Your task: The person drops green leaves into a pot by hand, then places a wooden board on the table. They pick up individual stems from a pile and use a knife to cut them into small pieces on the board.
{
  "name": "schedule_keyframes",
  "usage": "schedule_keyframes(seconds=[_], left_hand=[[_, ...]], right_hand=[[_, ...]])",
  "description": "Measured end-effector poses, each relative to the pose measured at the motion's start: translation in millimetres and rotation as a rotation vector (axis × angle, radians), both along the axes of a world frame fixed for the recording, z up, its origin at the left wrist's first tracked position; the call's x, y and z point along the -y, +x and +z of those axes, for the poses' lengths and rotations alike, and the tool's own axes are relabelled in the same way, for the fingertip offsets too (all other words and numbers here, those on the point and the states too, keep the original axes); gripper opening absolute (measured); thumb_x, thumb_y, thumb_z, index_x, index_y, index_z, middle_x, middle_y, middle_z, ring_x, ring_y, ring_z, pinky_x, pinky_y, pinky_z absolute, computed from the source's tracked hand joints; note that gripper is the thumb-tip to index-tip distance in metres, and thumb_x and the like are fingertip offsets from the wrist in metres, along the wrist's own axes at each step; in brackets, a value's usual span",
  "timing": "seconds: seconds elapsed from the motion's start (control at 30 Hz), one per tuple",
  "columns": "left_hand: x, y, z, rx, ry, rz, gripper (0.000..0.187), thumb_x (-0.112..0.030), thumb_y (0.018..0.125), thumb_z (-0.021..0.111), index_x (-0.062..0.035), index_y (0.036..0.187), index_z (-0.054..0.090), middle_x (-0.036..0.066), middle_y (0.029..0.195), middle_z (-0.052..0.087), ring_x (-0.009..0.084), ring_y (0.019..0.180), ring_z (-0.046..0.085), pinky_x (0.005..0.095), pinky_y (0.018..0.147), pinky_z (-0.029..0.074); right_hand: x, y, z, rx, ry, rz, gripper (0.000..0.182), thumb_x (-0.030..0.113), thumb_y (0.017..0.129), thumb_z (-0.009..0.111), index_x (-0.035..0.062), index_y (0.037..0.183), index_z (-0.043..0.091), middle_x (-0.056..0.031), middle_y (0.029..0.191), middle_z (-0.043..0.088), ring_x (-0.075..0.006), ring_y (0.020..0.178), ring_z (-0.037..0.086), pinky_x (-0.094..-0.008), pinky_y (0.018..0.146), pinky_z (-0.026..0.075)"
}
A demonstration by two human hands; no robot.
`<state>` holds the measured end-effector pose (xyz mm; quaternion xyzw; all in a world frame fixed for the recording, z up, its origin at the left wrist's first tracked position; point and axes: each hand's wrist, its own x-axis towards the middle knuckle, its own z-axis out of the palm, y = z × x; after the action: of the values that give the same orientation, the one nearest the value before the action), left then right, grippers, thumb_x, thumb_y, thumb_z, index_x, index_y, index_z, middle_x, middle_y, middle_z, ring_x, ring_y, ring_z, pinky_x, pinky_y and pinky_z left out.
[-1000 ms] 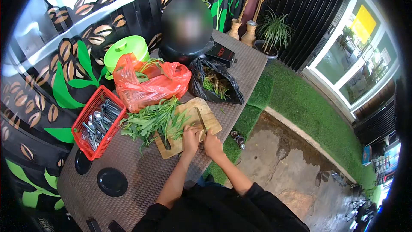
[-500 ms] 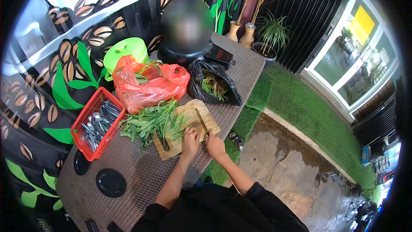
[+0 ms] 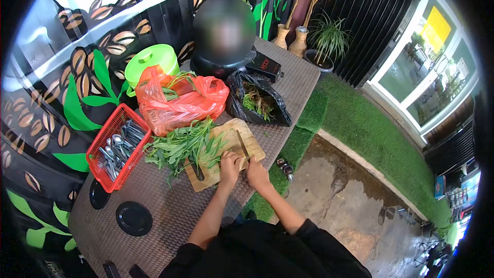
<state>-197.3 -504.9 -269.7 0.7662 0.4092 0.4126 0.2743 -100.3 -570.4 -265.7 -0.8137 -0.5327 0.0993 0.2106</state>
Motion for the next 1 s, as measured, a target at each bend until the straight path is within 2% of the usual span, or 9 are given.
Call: schedule_keyframes(seconds=[0.1,0.27,0.33,0.43,0.67,0.73,0.87,0.93,1.0], left_hand=[[-1.6,-0.9,-1.8,-0.013,0.003,0.011,0.009,0.000,0.071,0.067,0.0021,0.080,0.069,0.014,0.081,0.063,0.0302,0.085,0.056,0.0377,0.077,0.045],[-0.9,-1.0,2.9,0.011,-0.010,-0.010,0.009,0.001,0.071,0.067,0.0024,0.080,0.069,0.015,0.083,0.063,0.0304,0.086,0.056,0.0383,0.077,0.046],[1.4,0.5,2.2,-0.043,-0.018,0.022,0.009,0.001,0.071,0.067,0.0022,0.080,0.069,0.015,0.083,0.063,0.0305,0.085,0.056,0.0387,0.076,0.046],[2.4,-0.3,-0.1,0.000,-0.034,0.011,0.009,0.000,0.071,0.068,0.0019,0.080,0.069,0.015,0.082,0.063,0.0302,0.085,0.056,0.0386,0.076,0.046],[9.3,-1.3,0.0,-0.029,0.034,0.032,0.010,0.000,0.073,0.065,0.0012,0.083,0.070,0.015,0.082,0.063,0.0296,0.085,0.056,0.0376,0.076,0.046],[12.2,-3.5,7.0,-0.052,0.049,-0.021,0.014,0.000,0.077,0.060,0.0025,0.088,0.068,0.014,0.087,0.062,0.0301,0.088,0.054,0.0395,0.077,0.046],[8.1,-7.3,1.3,-0.088,0.083,0.003,0.015,0.001,0.076,0.059,0.0025,0.088,0.068,0.014,0.086,0.062,0.0305,0.087,0.055,0.0394,0.077,0.046],[0.9,-5.5,-1.9,-0.032,-0.007,0.002,0.014,0.004,0.073,0.061,0.0014,0.085,0.069,0.016,0.083,0.063,0.0311,0.085,0.056,0.0380,0.077,0.046],[0.6,-7.3,-3.0,-0.018,0.007,-0.006,0.014,0.005,0.072,0.061,0.0014,0.084,0.069,0.016,0.083,0.063,0.0312,0.085,0.056,0.0384,0.077,0.046]], right_hand=[[0.0,-8.9,1.4,-0.051,-0.123,-0.023,0.029,0.026,0.094,0.043,0.0017,0.108,0.042,-0.0226,0.069,0.063,-0.0407,0.066,0.064,-0.0515,0.057,0.052],[-4.2,-4.4,13.3,-0.079,-0.079,0.004,0.027,0.025,0.094,0.042,0.0009,0.106,0.042,-0.0235,0.070,0.063,-0.0416,0.069,0.064,-0.0496,0.057,0.052],[3.0,-13.9,11.4,-0.122,-0.161,-0.049,0.028,0.024,0.093,0.044,-0.0018,0.105,0.041,-0.0289,0.076,0.061,-0.0447,0.075,0.063,-0.0521,0.062,0.051],[-11.2,-0.5,13.2,-0.192,-0.101,-0.001,0.028,0.025,0.093,0.044,-0.0010,0.103,0.041,-0.0290,0.078,0.062,-0.0448,0.076,0.063,-0.0522,0.065,0.051],[-1.5,-9.3,6.1,-0.100,-0.165,-0.034,0.027,0.024,0.093,0.042,0.0016,0.109,0.039,-0.0264,0.077,0.064,-0.0440,0.073,0.064,-0.0525,0.063,0.052],[-6.2,-3.9,9.1,-0.089,-0.150,-0.019,0.029,0.024,0.093,0.042,0.0013,0.111,0.038,-0.0266,0.077,0.064,-0.0438,0.073,0.064,-0.0523,0.063,0.052],[-6.9,8.0,18.3,-0.090,-0.153,0.040,0.026,0.021,0.093,0.042,0.0005,0.108,0.039,-0.0271,0.076,0.063,-0.0426,0.072,0.064,-0.0515,0.062,0.052],[-4.6,6.9,18.1,-0.090,-0.163,0.059,0.024,0.019,0.092,0.042,0.0003,0.107,0.039,-0.0270,0.076,0.063,-0.0417,0.071,0.065,-0.0510,0.062,0.053],[2.0,-1.7,15.9,-0.040,-0.151,0.032,0.022,0.014,0.089,0.044,-0.0001,0.106,0.040,-0.0272,0.075,0.063,-0.0398,0.072,0.066,-0.0502,0.063,0.053]])
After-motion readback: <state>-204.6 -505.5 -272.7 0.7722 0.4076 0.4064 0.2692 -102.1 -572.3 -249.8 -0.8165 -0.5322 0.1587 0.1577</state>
